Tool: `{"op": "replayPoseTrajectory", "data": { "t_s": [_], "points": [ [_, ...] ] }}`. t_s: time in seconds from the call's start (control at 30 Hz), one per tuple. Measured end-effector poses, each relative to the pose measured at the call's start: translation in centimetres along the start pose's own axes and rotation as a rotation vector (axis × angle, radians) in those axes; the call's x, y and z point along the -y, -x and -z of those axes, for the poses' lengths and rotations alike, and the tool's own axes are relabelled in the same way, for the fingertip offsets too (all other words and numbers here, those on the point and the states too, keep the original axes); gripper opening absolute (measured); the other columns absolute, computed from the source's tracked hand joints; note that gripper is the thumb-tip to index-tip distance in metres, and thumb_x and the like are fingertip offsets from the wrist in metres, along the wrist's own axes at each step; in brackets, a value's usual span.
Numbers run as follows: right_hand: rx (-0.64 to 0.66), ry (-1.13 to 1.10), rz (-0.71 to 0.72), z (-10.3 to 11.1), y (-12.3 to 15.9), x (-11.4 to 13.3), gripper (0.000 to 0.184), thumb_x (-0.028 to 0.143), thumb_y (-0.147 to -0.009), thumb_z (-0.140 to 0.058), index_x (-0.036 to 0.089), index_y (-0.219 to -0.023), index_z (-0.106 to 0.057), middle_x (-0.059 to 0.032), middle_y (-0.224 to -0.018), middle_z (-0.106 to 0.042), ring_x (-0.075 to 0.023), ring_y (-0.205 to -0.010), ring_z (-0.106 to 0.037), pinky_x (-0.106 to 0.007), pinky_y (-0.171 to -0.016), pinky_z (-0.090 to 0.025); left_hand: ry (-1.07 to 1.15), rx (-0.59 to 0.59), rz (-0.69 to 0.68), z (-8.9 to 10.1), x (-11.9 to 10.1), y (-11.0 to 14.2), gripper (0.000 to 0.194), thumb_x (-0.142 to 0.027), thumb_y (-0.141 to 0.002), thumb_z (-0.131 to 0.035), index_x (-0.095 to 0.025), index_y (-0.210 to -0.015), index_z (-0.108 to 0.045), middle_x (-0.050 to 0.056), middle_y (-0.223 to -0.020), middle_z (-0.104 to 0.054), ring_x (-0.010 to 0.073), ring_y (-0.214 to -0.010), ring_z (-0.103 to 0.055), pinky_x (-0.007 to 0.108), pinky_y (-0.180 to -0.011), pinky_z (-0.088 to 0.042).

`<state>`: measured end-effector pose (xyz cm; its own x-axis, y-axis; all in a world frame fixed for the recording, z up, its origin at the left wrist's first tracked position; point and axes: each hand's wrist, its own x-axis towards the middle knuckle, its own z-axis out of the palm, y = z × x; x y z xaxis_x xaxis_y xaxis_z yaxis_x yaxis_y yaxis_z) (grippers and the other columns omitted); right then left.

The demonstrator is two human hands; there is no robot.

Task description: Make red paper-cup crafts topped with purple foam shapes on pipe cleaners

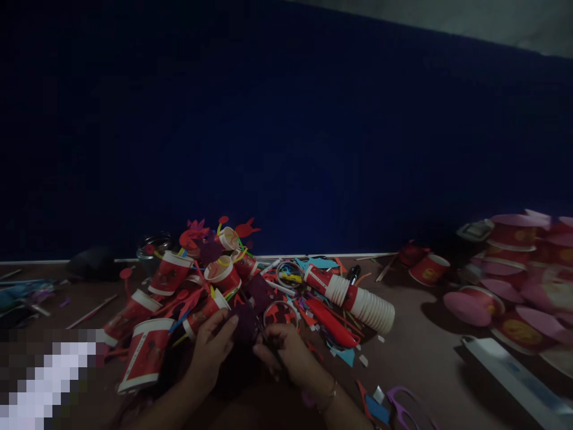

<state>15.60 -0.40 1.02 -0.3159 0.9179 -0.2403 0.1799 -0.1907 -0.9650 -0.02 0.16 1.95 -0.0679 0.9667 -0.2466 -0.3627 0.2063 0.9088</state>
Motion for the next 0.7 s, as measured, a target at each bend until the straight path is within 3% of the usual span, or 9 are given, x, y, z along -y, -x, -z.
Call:
{"op": "replayPoseTrajectory", "data": {
  "t_s": [0.1,0.23,0.37,0.5,0.63,0.7],
  "points": [
    [-0.13,-0.044,0.051,0.0,-0.3,0.1,0.033,0.047,-0.065,-0.068,0.018,-0.066,-0.051,0.0097,-0.038,-0.041,-0.0059,-0.031,-0.034,-0.018,-0.032,-0.029,-0.041,0.013,-0.038,0.3,0.2,-0.1,0.029,-0.04,-0.064,-0.066,-0.018,-0.065,-0.047,-0.007,-0.056,-0.047,0.0058,-0.048,-0.04,0.015,-0.045,-0.032],
    [-0.435,-0.088,0.24,1.1,-1.0,0.6,0.021,0.036,-0.07,-0.064,0.018,-0.077,-0.055,0.0035,-0.057,-0.055,-0.0109,-0.05,-0.05,-0.021,-0.047,-0.041,-0.342,0.238,-0.264,0.6,0.4,0.0,0.024,-0.034,-0.076,-0.052,-0.017,-0.059,-0.048,-0.004,-0.056,-0.045,0.0099,-0.054,-0.042,0.02,-0.051,-0.035],
    [-0.527,0.279,0.268,2.5,-2.4,1.2,0.023,0.023,-0.072,-0.056,0.018,-0.094,-0.057,-0.0021,-0.074,-0.064,-0.0175,-0.067,-0.059,-0.026,-0.061,-0.046,-0.813,0.422,-0.569,0.4,0.5,0.4,0.024,-0.021,-0.078,-0.044,-0.018,-0.055,-0.045,-0.001,-0.058,-0.046,0.0123,-0.058,-0.047,0.023,-0.056,-0.034],
    [-0.576,0.487,0.242,2.6,-4.3,1.7,0.033,0.014,-0.064,-0.056,0.021,-0.096,-0.06,-0.0039,-0.08,-0.066,-0.0214,-0.075,-0.06,-0.03,-0.071,-0.042,-1.148,0.395,-0.725,0.1,0.6,1.1,0.018,-0.014,-0.074,-0.045,-0.018,-0.056,-0.047,0.001,-0.063,-0.052,0.0153,-0.065,-0.05,0.025,-0.061,-0.036],
    [-0.569,0.463,0.234,1.8,-5.9,2.0,0.032,0.005,-0.055,-0.054,0.022,-0.081,-0.063,-0.0025,-0.074,-0.066,-0.0219,-0.076,-0.059,-0.029,-0.07,-0.038,-1.281,0.341,-0.676,0.0,0.7,1.5,0.008,-0.014,-0.069,-0.049,-0.019,-0.065,-0.053,0.004,-0.074,-0.058,0.0196,-0.076,-0.054,0.028,-0.066,-0.04],
    [-0.569,0.412,0.232,1.6,-6.4,2.0,0.03,0.003,-0.053,-0.052,0.022,-0.075,-0.063,-0.0011,-0.07,-0.065,-0.0202,-0.072,-0.058,-0.028,-0.068,-0.038,-1.259,0.332,-0.63,0.1,0.6,1.5,0.013,-0.014,-0.069,-0.049,-0.02,-0.077,-0.056,0.004,-0.08,-0.059,0.0198,-0.078,-0.055,0.029,-0.068,-0.041]
  ]
}}
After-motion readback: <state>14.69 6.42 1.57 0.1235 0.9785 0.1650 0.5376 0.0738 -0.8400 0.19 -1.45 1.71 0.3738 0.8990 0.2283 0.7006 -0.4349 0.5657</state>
